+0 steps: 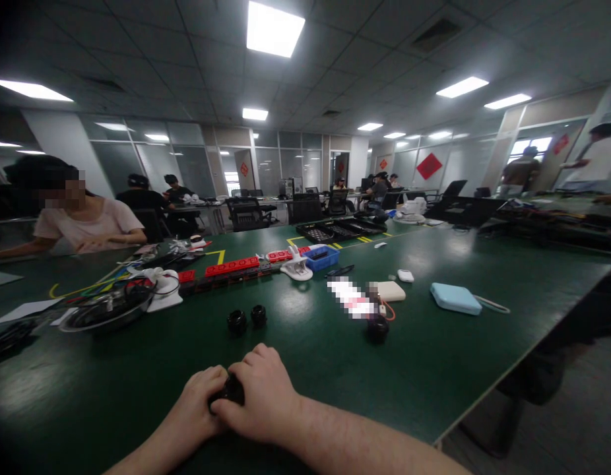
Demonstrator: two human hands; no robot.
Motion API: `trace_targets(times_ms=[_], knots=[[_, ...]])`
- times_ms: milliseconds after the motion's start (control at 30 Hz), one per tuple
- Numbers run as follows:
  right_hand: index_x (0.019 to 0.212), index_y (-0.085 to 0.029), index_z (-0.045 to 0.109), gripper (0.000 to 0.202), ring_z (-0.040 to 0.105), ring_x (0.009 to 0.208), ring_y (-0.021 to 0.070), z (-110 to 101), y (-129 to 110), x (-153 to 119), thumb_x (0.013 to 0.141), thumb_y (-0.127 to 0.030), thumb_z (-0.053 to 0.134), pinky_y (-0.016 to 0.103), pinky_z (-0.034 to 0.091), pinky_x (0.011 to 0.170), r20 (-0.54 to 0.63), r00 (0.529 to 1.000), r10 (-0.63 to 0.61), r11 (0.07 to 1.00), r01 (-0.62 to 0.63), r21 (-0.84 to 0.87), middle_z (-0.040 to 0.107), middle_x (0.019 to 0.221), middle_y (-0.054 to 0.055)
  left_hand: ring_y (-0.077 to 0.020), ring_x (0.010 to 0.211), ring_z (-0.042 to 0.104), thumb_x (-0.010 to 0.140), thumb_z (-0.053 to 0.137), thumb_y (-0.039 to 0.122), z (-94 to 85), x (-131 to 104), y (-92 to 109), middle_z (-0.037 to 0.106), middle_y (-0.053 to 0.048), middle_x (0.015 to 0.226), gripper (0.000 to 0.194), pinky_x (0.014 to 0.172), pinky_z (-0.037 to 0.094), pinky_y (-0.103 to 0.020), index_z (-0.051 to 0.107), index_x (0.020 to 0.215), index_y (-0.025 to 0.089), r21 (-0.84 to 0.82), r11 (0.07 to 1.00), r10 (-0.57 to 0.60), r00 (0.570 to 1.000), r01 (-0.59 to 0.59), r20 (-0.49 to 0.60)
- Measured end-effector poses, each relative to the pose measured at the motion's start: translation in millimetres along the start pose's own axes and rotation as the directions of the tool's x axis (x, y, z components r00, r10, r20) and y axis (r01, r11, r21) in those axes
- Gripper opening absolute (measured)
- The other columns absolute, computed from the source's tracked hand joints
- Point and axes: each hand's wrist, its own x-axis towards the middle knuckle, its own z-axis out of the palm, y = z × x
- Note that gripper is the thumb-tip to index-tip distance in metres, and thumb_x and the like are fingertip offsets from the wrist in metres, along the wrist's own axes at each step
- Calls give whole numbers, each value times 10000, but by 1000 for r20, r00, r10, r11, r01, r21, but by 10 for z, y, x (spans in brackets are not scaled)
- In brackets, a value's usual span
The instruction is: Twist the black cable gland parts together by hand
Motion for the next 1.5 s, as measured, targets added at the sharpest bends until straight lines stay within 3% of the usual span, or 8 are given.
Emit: trace_targets(times_ms=[300,467,633,833,1133,1500], knots=[[742,-172,564,356,412,782,178,18,-58,43,684,-523,560,306,310,722,-11,992,-125,988,124,-95,551,715,14,-178,801,481,680,504,296,0,23,-56,555,-16,828,119,767,358,-301,562,714,199,-13,1000,-1,999,2,47],[728,-177,564,358,410,773,172,120,-53,46,665,-529,556,324,296,750,-28,963,-269,950,261,-169,568,737,12,-197,862,492,676,511,340,24,50,-38,568,-25,866,160,825,348,-325,562,678,188,1,997,-78,996,78,31],[702,-175,565,385,418,774,173,167,-71,21,685,-556,514,350,278,807,1,935,-353,915,346,-206,584,740,22,-183,861,495,677,519,289,18,27,-28,573,-17,889,134,831,346,-313,584,758,205,-38,998,-44,999,45,21],[676,-179,547,349,433,798,177,171,-96,-38,697,-525,513,373,242,860,-48,933,-357,917,340,-209,595,720,18,-175,806,497,696,464,220,15,18,-46,569,-21,840,147,770,358,-304,592,763,195,-51,999,-12,1000,12,-9],[661,-175,550,300,424,739,182,140,-82,-121,739,-456,481,363,270,687,-37,971,-237,954,225,-197,600,678,34,-163,747,491,650,482,206,17,61,-61,541,3,758,44,719,361,-281,521,646,185,10,991,-131,991,131,-29],[591,-164,558,257,387,680,155,56,45,-55,759,-338,473,333,237,646,-90,985,-146,966,122,-227,586,603,21,-168,751,493,632,544,257,-3,42,-53,520,0,739,83,673,372,-262,525,641,176,-4,994,-112,992,112,-54]])
